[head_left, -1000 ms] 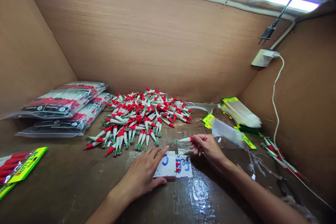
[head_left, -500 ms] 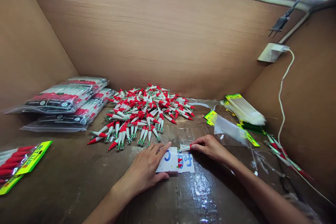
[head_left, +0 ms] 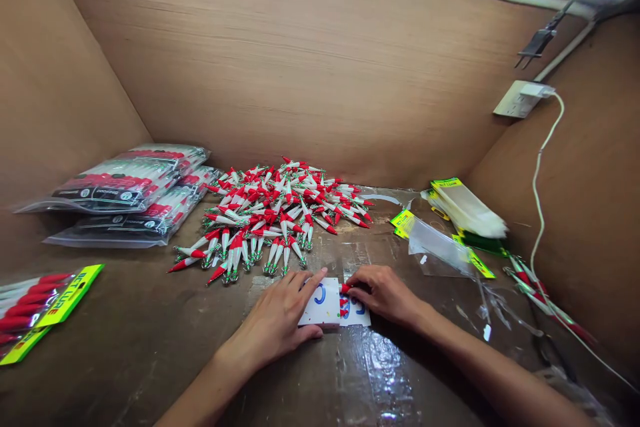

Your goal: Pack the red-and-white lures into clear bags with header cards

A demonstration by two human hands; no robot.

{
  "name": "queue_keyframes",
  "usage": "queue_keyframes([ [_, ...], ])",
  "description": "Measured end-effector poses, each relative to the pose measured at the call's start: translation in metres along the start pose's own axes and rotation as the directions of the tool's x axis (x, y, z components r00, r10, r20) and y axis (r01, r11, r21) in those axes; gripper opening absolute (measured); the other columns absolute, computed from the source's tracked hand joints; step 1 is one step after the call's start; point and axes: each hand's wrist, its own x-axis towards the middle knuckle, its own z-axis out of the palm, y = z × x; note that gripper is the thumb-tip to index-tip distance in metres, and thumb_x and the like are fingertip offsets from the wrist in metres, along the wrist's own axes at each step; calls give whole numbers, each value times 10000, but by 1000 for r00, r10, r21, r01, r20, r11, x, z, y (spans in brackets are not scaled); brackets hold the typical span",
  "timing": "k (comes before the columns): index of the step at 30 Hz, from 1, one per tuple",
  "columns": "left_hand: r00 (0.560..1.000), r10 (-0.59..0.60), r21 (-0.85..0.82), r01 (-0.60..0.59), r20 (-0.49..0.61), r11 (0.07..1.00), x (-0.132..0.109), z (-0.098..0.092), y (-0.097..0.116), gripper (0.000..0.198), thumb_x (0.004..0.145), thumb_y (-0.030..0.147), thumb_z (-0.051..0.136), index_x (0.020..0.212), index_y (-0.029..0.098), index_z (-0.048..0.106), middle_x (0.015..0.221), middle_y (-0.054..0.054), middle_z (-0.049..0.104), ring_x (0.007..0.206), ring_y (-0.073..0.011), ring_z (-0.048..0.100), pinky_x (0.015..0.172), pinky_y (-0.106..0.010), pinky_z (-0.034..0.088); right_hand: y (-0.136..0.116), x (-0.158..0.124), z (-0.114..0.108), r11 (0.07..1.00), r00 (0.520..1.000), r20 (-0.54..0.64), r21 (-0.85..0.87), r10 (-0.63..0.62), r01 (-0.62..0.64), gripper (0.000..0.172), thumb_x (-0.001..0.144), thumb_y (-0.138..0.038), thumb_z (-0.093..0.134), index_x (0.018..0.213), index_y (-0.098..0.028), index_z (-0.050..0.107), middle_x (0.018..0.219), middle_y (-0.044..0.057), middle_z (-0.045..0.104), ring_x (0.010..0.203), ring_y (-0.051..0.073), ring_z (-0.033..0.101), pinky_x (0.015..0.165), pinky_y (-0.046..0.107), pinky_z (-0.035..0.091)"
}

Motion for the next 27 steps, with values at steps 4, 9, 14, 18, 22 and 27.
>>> queue_keyframes([
  [4,1000,-4,-14,4,-4,1000,0,0,1,892,826,455,734,1567,359,247,1432,-80,509,1266,-317,500,1057,-466,423,-2,8,19,985,991,-50,-127,-126,119,181,973,-237,593,1077,-233,741,901,61,710,851,200,637,771,288,457],
  [9,1000,-16,-9,16,-10,1000,-1,3,-2,930,806,443,756,1569,380,230,1456,-67,495,1281,-322,489,1071,-481,407,0,4,19,972,975,-24,-89,-220,217,164,969,-246,609,1003,-265,769,931,55,704,897,195,616,791,291,452],
  [14,999,-34,-8,34,4,999,-2,3,-3,995,765,424,799,1572,386,219,1461,-68,494,1281,-327,485,1062,-484,420,16,21,-16,988,986,-59,-5,-156,156,191,960,-347,614,1025,-238,757,1004,54,715,930,185,652,832,279,484],
  [18,999,-35,-11,35,3,999,-1,1,-1,979,765,415,789,1569,387,231,1459,-71,497,1284,-328,487,1064,-485,419,54,73,-69,939,902,-357,-145,244,-311,285,1005,-349,495,1069,-203,731,1108,81,723,1033,204,653,913,288,465],
  [22,999,-51,-17,51,-3,999,-1,0,-2,986,748,412,800,1564,390,247,1464,-72,497,1288,-325,495,1072,-476,414,90,123,-102,871,853,-361,-173,378,-459,214,927,-302,633,1074,-188,738,1128,129,725,1140,297,624,955,356,450],
  [27,999,-49,-28,50,11,998,-2,2,-4,992,729,401,815,1560,380,273,1465,-79,504,1295,-330,495,1083,-475,406,114,150,-101,834,825,-301,-137,479,-534,241,948,-337,660,1130,-181,672,1173,89,670,1054,244,653,903,410,540],
])
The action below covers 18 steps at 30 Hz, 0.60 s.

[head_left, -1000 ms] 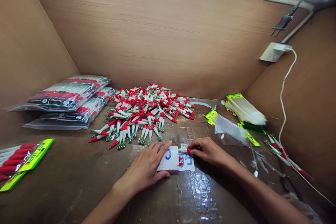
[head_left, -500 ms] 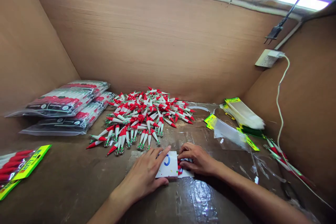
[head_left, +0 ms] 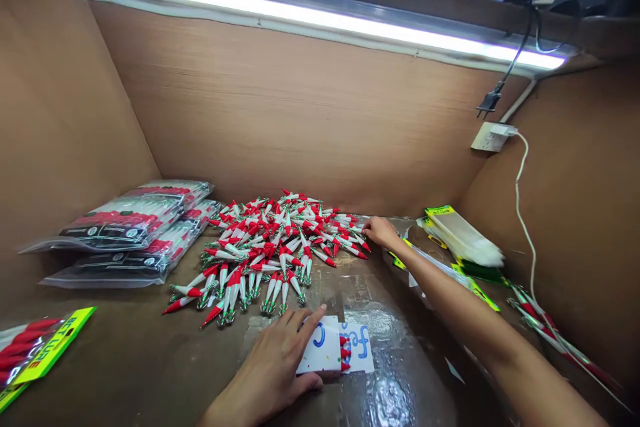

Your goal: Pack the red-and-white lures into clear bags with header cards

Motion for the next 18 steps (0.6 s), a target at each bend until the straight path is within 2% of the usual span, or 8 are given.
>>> queue_keyframes([
  [3,1000,-1,-12,1,-9,1000,-1,2,-1,999,733,412,812,1565,385,259,1478,-79,493,1313,-338,483,1087,-482,400,3,7,6,997,1000,-12,82,11,-10,303,981,-341,618,1247,-196,605,1271,86,614,1071,227,641,903,428,561],
  [6,1000,0,-22,0,-17,1000,-1,1,0,989,740,427,804,1565,386,260,1479,-82,491,1317,-347,483,1085,-489,400,6,9,6,972,998,-61,235,6,9,295,984,-365,601,1186,-152,626,1197,97,650,1026,224,648,877,407,555],
  [9,1000,-10,-25,10,-7,1000,-1,-2,2,976,731,436,811,1554,390,289,1472,-80,501,1310,-347,493,1083,-491,408,7,0,4,901,995,-94,428,-31,68,399,969,-488,549,1097,-120,632,1075,111,705,864,191,654,742,318,531],
  [11,1000,-19,-20,19,-1,1000,-1,-2,3,983,718,441,822,1550,391,301,1475,-80,502,1313,-349,493,1085,-495,411,8,-15,3,828,993,-93,548,-76,114,495,904,-594,568,1080,-134,622,1014,99,726,730,160,627,633,274,489],
  [13,1000,-22,-13,22,-2,1000,-1,-1,2,982,718,434,825,1549,391,304,1477,-77,503,1317,-346,494,1086,-497,413,9,-36,2,751,988,-96,643,-117,152,545,812,-647,647,1056,-160,617,962,71,732,675,144,601,588,250,455],
  [15,1000,-14,-15,14,-13,1000,-1,0,0,1011,702,449,837,1553,392,294,1483,-75,501,1331,-350,486,1095,-507,407,10,-61,6,685,985,-104,708,-139,171,536,739,-635,730,1000,-179,623,896,42,721,673,142,595,581,240,441],
  [18,997,3,-71,-9,-81,997,1,0,-2,1066,677,557,839,1565,379,275,1539,-86,449,1384,-363,433,1133,-537,366,6,-100,18,621,985,-101,766,-137,165,474,710,-585,787,925,-190,635,805,13,691,647,138,578,566,238,426],
])
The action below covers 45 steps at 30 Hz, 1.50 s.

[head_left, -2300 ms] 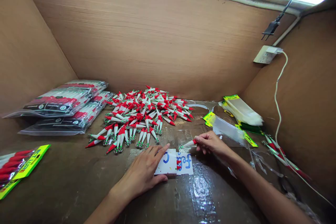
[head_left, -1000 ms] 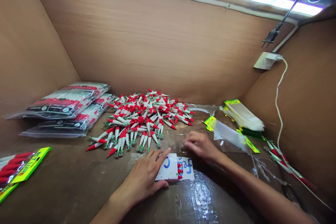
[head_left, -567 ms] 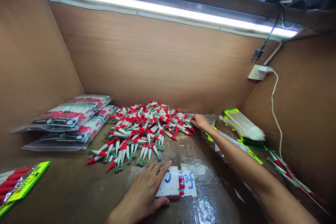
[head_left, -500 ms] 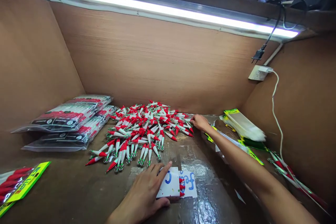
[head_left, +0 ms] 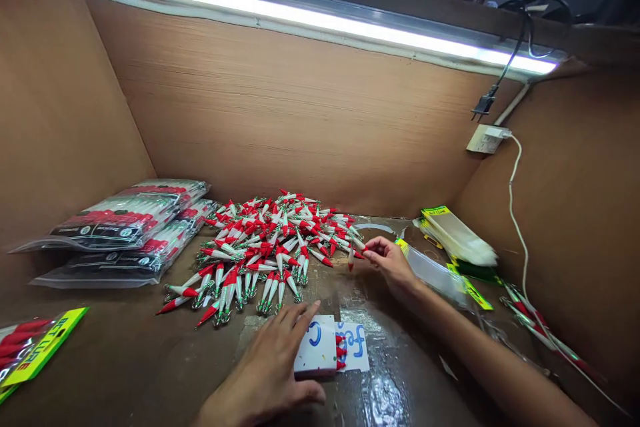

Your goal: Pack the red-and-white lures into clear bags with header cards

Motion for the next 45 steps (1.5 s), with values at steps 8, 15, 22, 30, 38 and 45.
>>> queue_keyframes([
  [8,950,-217,-377,121,-224,918,16,-6,3,573,930,540,591,1423,250,554,1317,-103,665,1203,-299,612,1014,-441,481,-19,-61,64,931,986,124,331,115,-151,362,749,-483,812,916,-207,647,835,18,720,575,110,548,522,229,384],
  [15,967,-221,-771,45,-126,635,19,0,1,504,875,533,679,1201,151,720,966,-80,761,824,-224,678,697,-284,495,-41,-75,104,871,961,266,450,78,-195,280,793,-415,804,929,-212,668,881,35,746,596,107,556,540,225,387],
  [22,955,-292,-860,104,-54,500,18,0,-1,486,841,562,708,1039,121,758,794,-74,749,667,-180,649,610,-256,458,-47,-77,107,940,979,196,320,55,-117,324,789,-413,806,1043,-219,753,958,41,753,788,181,642,661,271,464],
  [30,956,-281,-896,49,-86,442,16,9,-3,408,802,471,791,999,125,697,777,-74,740,654,-173,671,610,-250,502,-56,-83,108,876,946,301,416,122,-245,363,751,-389,849,1003,-182,692,881,37,758,743,157,653,673,258,463],
  [38,970,-241,-933,69,-20,353,17,6,1,398,795,448,810,969,136,634,779,-74,751,600,-160,688,575,-235,505,-70,-84,100,898,935,336,366,115,-242,341,748,-385,852,982,-168,732,939,52,755,820,175,661,779,298,479],
  [45,969,-248,-935,85,-3,345,14,6,2,401,800,447,806,985,145,618,805,-78,753,620,-169,699,548,-221,492,-70,-86,99,890,920,370,365,130,-273,310,732,-356,870,917,-159,718,867,23,710,758,142,623,722,271,465],
])
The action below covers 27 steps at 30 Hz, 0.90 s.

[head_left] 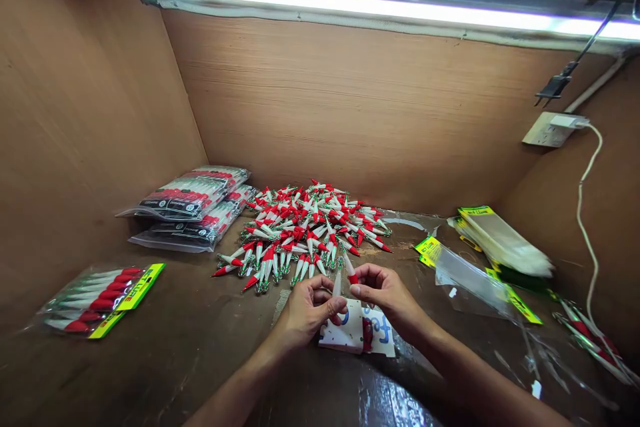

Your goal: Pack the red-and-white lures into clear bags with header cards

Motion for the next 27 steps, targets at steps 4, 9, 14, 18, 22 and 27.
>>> queue_keyframes([
  [4,999,40,19,-39,-17,999,-1,1,1,371,814,428,799,974,146,618,795,-68,747,634,-173,704,542,-213,479,-2,-2,2,1000,999,47,11,16,-17,299,735,-349,869,902,-157,711,851,13,699,731,124,607,685,247,441],
  [9,999,36,1,-36,-19,999,-2,3,5,390,792,427,818,974,146,618,784,-65,747,649,-185,716,565,-223,498,-1,-4,4,1000,1000,11,9,23,-23,321,730,-364,871,913,-156,709,811,6,688,691,116,578,638,240,407],
  [14,999,23,23,-22,-28,999,-4,5,8,383,801,420,813,977,153,601,752,-57,736,638,-187,712,509,-201,470,5,-5,6,999,999,-1,18,42,-42,326,756,-359,854,962,-157,700,793,9,689,671,114,554,626,244,392],
  [18,999,31,30,-30,-23,999,-7,7,7,366,825,421,791,982,157,591,782,-67,746,664,-192,715,518,-209,482,9,-8,8,997,997,25,30,71,-71,304,781,-365,833,965,-166,695,802,20,705,665,119,559,625,248,391],
  [22,999,30,20,-30,-16,999,-6,6,8,358,825,411,795,969,156,588,809,-78,759,676,-185,720,547,-209,486,13,-9,11,994,997,-13,73,81,-80,307,764,-366,848,945,-170,696,789,10,689,639,107,541,608,241,390],
  [27,998,54,39,-53,-31,998,-4,4,10,397,829,453,781,1006,145,604,804,-85,757,669,-188,725,543,-206,471,11,-8,13,975,994,25,198,103,-106,325,778,-375,838,1005,-172,725,802,10,669,615,87,522,594,225,382],
])
